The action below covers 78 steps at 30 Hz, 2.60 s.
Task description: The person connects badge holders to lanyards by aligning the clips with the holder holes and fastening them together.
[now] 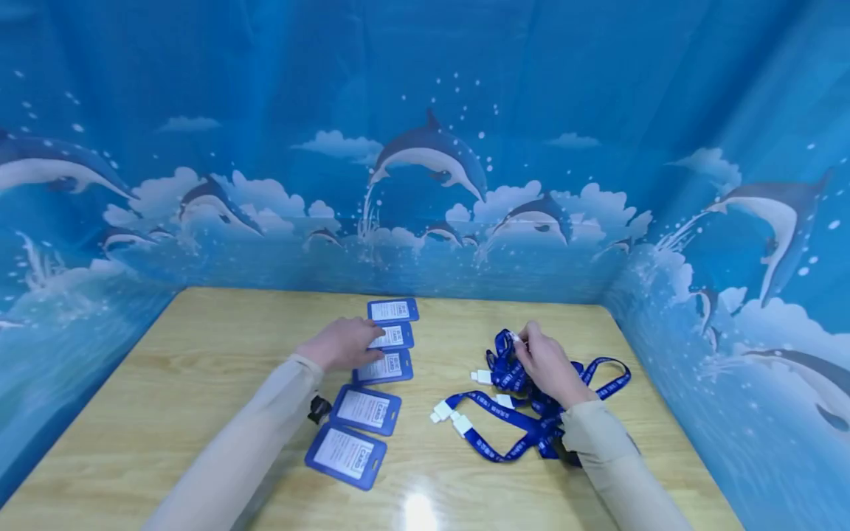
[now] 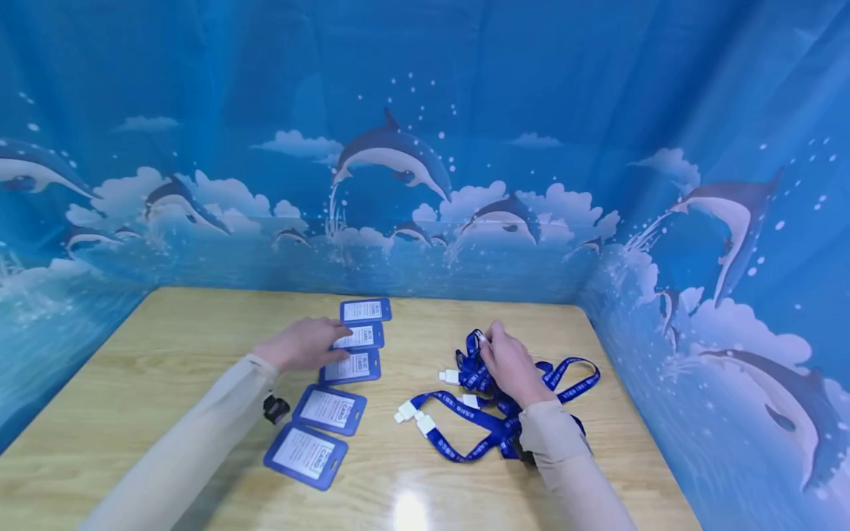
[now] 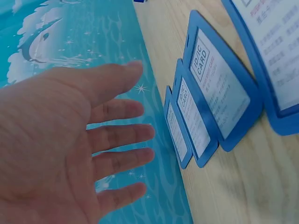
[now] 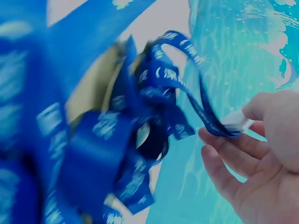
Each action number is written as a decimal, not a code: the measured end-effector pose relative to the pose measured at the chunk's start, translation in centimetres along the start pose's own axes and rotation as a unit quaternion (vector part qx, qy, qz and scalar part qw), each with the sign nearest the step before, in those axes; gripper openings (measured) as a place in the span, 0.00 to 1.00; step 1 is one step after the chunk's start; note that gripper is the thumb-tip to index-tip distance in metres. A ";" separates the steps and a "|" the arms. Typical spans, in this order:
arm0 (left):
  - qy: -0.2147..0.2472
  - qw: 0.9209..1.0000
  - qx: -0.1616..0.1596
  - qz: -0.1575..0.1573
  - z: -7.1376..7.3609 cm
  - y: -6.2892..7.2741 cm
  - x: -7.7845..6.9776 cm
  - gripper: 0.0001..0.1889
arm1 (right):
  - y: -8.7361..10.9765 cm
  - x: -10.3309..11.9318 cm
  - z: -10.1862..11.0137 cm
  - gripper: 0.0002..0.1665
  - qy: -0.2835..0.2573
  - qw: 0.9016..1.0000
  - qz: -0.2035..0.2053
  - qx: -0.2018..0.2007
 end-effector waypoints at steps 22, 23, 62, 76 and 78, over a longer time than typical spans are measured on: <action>0.082 0.993 -0.016 0.089 -4.5 -5.7 4.6 0.42 | -6.0 4.7 -4.8 0.18 -0.016 0.998 -0.035 0.054; 0.085 0.992 -0.018 0.088 -4.7 -5.7 4.6 0.43 | -6.1 4.8 -4.8 0.19 -0.021 0.998 -0.036 0.056; 0.069 0.997 -0.023 0.012 -5.6 -6.5 0.7 0.35 | -9.1 6.1 -9.7 0.15 -0.020 0.997 -0.056 0.039; 0.084 0.996 -0.003 -0.013 -5.8 -6.7 0.7 0.32 | -9.6 7.1 -10.3 0.12 0.004 0.999 -0.037 -0.002; 0.085 0.996 0.000 -0.013 -5.9 -6.9 0.4 0.32 | -9.3 6.9 -10.5 0.12 0.007 0.999 -0.034 -0.006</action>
Point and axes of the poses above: each hand's wrist, its own y-axis away from the middle knuckle, its own z-axis out of the back of the hand, x = y × z, the point moved 8 cm from there along -y, towards the middle knuckle, and after that the axes turned 13 degrees about -z, right-handed, at the moved point
